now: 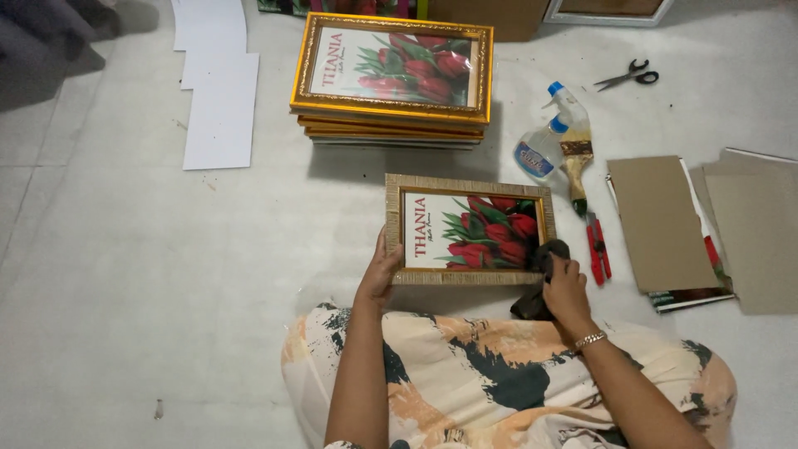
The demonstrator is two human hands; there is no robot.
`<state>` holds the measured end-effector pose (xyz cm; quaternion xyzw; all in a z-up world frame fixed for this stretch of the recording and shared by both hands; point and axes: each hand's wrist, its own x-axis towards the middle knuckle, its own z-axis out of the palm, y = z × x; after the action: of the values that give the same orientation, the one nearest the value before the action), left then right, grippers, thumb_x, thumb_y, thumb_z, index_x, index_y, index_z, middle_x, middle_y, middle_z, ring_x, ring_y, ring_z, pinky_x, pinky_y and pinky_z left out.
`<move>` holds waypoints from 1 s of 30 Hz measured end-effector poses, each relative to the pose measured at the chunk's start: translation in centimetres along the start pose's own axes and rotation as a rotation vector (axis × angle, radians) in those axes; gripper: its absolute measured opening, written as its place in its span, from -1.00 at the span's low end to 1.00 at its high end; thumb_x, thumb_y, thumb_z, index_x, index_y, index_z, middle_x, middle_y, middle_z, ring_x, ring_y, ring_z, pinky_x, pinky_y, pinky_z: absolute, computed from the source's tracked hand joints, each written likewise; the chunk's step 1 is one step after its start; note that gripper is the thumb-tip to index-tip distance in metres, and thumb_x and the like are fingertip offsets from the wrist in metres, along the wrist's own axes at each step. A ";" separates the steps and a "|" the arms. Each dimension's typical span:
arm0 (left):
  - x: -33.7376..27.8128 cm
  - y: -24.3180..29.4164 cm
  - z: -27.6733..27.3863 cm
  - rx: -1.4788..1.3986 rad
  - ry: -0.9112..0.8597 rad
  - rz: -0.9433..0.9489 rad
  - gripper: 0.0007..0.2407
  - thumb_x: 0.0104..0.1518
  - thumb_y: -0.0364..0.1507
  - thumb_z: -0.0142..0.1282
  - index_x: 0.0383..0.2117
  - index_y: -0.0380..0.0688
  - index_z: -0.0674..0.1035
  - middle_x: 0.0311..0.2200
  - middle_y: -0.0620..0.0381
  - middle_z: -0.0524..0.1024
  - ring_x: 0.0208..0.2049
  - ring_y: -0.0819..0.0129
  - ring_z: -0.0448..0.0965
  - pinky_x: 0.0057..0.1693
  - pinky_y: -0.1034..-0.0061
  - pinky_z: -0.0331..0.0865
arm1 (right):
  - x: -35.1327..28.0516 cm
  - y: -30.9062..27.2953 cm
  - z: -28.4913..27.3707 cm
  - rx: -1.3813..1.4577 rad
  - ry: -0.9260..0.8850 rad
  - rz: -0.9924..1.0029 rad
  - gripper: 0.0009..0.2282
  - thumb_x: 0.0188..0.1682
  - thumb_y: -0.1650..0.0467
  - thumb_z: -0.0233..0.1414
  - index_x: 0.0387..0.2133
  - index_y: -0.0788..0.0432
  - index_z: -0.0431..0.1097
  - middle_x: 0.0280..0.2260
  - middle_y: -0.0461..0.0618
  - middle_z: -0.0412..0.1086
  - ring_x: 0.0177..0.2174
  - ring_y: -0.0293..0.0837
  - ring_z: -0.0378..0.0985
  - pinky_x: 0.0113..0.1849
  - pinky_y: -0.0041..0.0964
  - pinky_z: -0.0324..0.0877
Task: Cleaning the glass surface of a picture frame using a cloth
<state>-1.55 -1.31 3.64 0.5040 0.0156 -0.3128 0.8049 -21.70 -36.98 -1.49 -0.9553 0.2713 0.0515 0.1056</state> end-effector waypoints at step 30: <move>-2.1 3.4 3.1 -0.259 -0.021 -0.064 -0.19 0.10 0.30 -0.31 0.46 0.21 0.01 0.45 -0.18 -0.02 0.42 -0.24 -0.01 0.38 -0.17 0.04 | -5.7 -15.8 -11.1 0.153 -0.083 -0.490 -0.20 -0.40 0.60 0.19 0.20 -0.26 0.21 0.20 0.00 0.13 0.01 0.33 0.33 -0.01 0.25 0.39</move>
<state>-2.32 -1.83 8.63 0.3918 0.0634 -0.3388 0.8531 -17.71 -23.46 12.94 -0.9788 0.0303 0.0431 0.1978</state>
